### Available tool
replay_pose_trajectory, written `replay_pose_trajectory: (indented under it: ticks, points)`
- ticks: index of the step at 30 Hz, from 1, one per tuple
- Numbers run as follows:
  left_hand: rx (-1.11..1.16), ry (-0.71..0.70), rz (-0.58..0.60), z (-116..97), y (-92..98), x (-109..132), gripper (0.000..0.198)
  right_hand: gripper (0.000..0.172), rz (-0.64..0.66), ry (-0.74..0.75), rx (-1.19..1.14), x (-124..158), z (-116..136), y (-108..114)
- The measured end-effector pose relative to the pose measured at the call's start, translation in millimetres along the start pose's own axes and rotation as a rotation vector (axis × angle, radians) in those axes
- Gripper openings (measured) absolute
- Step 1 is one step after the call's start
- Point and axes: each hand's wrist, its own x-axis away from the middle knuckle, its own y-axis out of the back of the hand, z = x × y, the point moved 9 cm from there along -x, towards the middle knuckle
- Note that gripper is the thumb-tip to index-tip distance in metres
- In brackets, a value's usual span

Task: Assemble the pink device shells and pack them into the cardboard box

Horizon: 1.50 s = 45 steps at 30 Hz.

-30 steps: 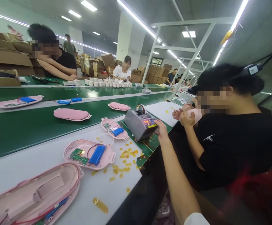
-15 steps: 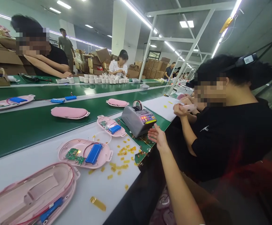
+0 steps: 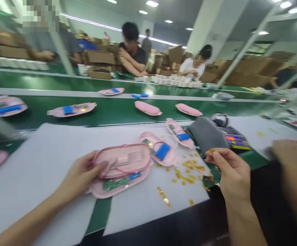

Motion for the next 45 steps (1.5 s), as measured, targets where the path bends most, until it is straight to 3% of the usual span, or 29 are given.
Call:
replay_pose_trajectory:
  ticks: [3, 5, 7, 10, 20, 25, 27, 30, 32, 34, 38, 41, 43, 45]
  points:
    - [0.235, 0.034, 0.080, 13, -0.7, 1, 0.052, 0.011, 0.535, 0.399, 0.098, 30, 80, -118]
    - [0.308, 0.017, 0.094, 14, -3.0, -3, 0.048, 0.013, 0.787, 0.560, 0.184, 57, 107, -186]
    - [0.378, -0.010, 0.110, 13, -6.0, -5, 0.043, 0.015, 0.954, 0.646, 0.286, 77, 110, -236]
    - [0.427, -0.072, 0.118, 13, -6.4, -5, 0.034, 0.015, 1.097, 0.722, 0.411, 95, 97, -274]
    - [0.375, -0.157, 0.072, 13, -1.2, -3, 0.025, 0.017, 1.101, 0.853, 0.572, 107, 88, -286]
    - [0.334, -0.179, 0.031, 13, 1.4, -1, 0.013, 0.012, 0.967, 0.889, 0.652, 108, 92, -290]
    - [0.313, -0.161, 0.014, 17, 2.5, 0, 0.010, 0.010, 0.881, 0.781, 0.702, 95, 93, -290]
    - [0.330, -0.130, 0.015, 21, 2.8, 3, 0.012, 0.024, 0.831, 0.488, 0.727, 66, 89, -286]
    - [0.262, -0.129, -0.020, 21, 6.5, 4, 0.012, 0.020, 0.951, 0.352, 0.677, 59, 84, -288]
    - [0.180, -0.145, -0.065, 18, 11.4, 5, 0.015, 0.010, 1.073, 0.330, 0.621, 61, 84, -293]
    - [0.193, -0.257, 0.033, 3, 7.3, 4, 0.029, 0.002, 1.101, 0.371, 0.546, 64, 89, -293]
    - [0.060, -0.342, 0.098, -5, 5.3, 9, 0.029, 0.003, 1.092, 0.345, 0.516, 67, 93, -280]
    - [-0.071, -0.397, 0.144, -8, 3.7, 15, 0.024, 0.007, 1.072, 0.439, 0.533, 77, 105, -263]
    - [-0.201, -0.492, 0.247, -15, -3.3, 25, 0.023, 0.010, 1.060, 0.638, 0.567, 98, 120, -243]
